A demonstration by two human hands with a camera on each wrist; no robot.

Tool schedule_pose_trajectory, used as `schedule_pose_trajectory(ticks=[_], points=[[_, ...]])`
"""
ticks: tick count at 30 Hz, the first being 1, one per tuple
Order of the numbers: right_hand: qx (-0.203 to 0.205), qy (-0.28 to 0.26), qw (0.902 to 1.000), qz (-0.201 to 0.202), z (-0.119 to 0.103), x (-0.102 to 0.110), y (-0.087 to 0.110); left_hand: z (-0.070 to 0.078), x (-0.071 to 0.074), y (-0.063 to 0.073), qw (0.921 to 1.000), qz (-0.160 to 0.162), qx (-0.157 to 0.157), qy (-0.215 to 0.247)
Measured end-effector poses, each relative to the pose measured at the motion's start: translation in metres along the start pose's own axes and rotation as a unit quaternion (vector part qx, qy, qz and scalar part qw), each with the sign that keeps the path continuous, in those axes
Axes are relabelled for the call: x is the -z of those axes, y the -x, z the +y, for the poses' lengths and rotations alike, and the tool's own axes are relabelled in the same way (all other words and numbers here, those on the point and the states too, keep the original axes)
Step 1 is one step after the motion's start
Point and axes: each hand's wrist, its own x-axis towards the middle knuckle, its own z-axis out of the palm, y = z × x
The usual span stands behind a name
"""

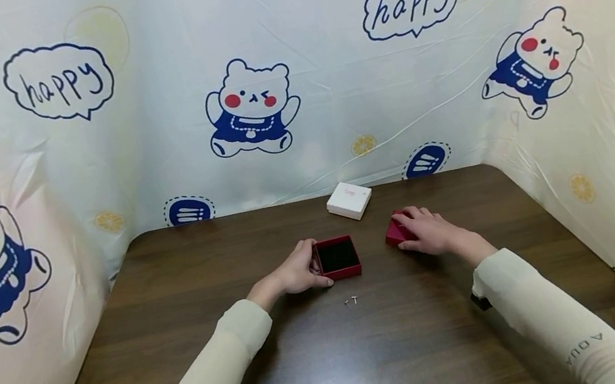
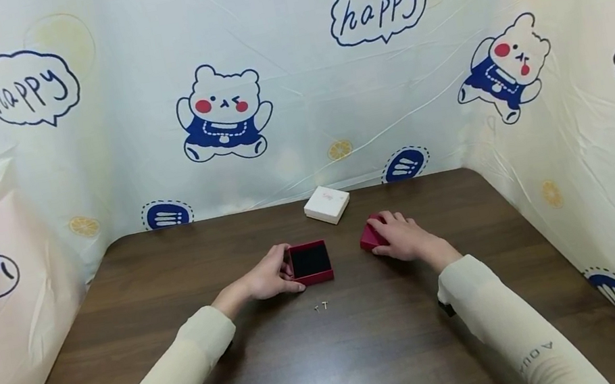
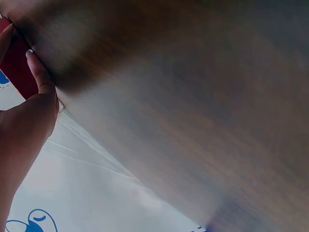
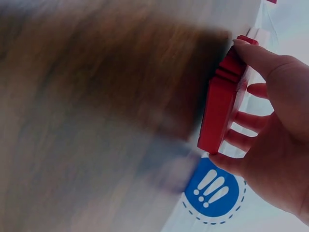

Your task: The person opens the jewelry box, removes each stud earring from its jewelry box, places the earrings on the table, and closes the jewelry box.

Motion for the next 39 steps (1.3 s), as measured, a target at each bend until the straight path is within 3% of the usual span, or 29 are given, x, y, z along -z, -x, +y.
schedule_pose_trajectory(ticks=[39], points=[[0.08,-0.028,0.9961,0.024,-0.056,0.012,-0.008,-0.003,-0.001,-0.001,0.9999,-0.008,0.004,-0.005]])
